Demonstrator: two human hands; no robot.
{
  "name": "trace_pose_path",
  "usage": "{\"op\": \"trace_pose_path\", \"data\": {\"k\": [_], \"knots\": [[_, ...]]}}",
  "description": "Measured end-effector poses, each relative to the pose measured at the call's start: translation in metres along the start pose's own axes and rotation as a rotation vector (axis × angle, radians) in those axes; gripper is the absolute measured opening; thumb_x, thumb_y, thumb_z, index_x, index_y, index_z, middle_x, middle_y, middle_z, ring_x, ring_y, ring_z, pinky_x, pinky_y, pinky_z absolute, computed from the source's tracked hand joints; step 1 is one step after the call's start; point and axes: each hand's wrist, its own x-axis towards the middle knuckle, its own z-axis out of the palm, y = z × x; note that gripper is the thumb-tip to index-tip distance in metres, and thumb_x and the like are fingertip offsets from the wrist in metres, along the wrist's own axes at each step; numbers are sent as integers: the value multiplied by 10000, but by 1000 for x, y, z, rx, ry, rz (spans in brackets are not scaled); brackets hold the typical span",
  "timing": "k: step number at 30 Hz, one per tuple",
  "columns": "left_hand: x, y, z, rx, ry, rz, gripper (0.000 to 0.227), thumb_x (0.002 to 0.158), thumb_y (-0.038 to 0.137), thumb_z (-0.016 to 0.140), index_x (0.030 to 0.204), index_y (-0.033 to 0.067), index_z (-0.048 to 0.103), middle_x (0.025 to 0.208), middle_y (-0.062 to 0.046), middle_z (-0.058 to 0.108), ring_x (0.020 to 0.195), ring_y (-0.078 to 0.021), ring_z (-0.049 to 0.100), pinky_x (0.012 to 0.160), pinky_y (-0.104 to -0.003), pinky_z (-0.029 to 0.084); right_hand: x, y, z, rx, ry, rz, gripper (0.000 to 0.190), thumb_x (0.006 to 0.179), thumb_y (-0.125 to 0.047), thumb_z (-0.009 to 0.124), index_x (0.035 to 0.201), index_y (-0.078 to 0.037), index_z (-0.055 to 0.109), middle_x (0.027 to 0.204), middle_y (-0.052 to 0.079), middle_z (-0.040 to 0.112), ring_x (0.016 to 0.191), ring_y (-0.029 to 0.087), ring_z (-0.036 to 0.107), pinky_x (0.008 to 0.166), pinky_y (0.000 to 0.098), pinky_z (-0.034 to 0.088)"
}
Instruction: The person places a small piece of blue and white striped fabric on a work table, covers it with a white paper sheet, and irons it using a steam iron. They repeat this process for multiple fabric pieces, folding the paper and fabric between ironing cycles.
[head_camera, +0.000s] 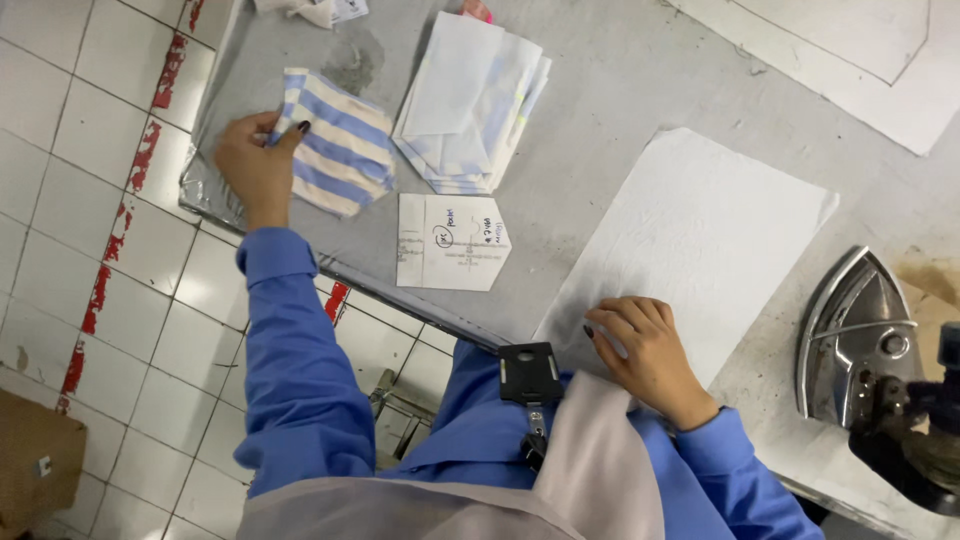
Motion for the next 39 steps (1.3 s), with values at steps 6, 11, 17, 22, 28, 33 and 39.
{"op": "trace_pose_path", "data": {"k": [6, 11, 17, 22, 28, 33, 39], "knots": [[15, 60, -50, -230, -273, -461, 417, 708, 208, 867, 1031, 43, 661, 905, -8, 632, 851, -129, 598, 754, -241, 556, -6, -1, -5, 172, 41, -106, 202, 868, -106, 578, 1069, -116, 596, 1065, 39, 595, 966, 218, 563, 830, 354, 372], [17, 57, -54, -42, -83, 268, 129, 862, 22, 787, 952, -59, 743, 901, -180, 722, 815, -278, 708, 634, -366, 581, -5, -1, -9, 197, 82, -68, 198, 869, -88, 576, 1065, -111, 594, 1066, 39, 592, 954, 203, 560, 826, 344, 378], [-23, 179, -97, -233, -346, 486, 391, 1055, 209, 461, 1137, -131, 637, 971, -236, 696, 446, -177, 523, 293, -252, 276, 11, -12, -19, 445, 169, -74, 182, 876, -34, 563, 1049, -73, 604, 1031, 87, 606, 934, 236, 592, 817, 353, 431], [-94, 283, -73, -870, -736, 136, 204, 933, 205, 594, 824, 48, 664, 548, -10, 476, 544, -71, 402, 506, -223, 381, 31, -27, -11, 1383, 163, 319, 599, 734, -276, 717, 1223, -23, 482, 1159, 153, 583, 1061, 285, 577, 931, 445, 443], [-162, 336, -10, -1113, -906, -183, 213, 924, 220, 588, 784, 69, 641, 585, 39, 494, 616, -18, 404, 535, -171, 360, -7, 37, -35, 1826, 718, 591, 356, 800, -181, 680, 1104, -42, 557, 978, 86, 646, 903, 209, 651, 827, 350, 526], [-202, 324, 33, -750, -894, -132, 183, 888, 230, 640, 860, 57, 693, 658, -108, 662, 603, -119, 599, 518, -268, 466, -36, 69, -12, 924, 777, 847, 215, 875, -2, 650, 1076, 19, 575, 893, 152, 620, 875, 239, 607, 784, 343, 493], [-190, 306, 44, -333, -466, 648, 351, 867, 100, 599, 1208, 23, 575, 1134, -148, 567, 1032, -326, 528, 899, -424, 419, -48, 61, 8, 27, 631, 551, 448, 803, 21, 607, 1233, -87, 546, 1164, 101, 493, 1082, 319, 428, 914, 439, 344]]}}
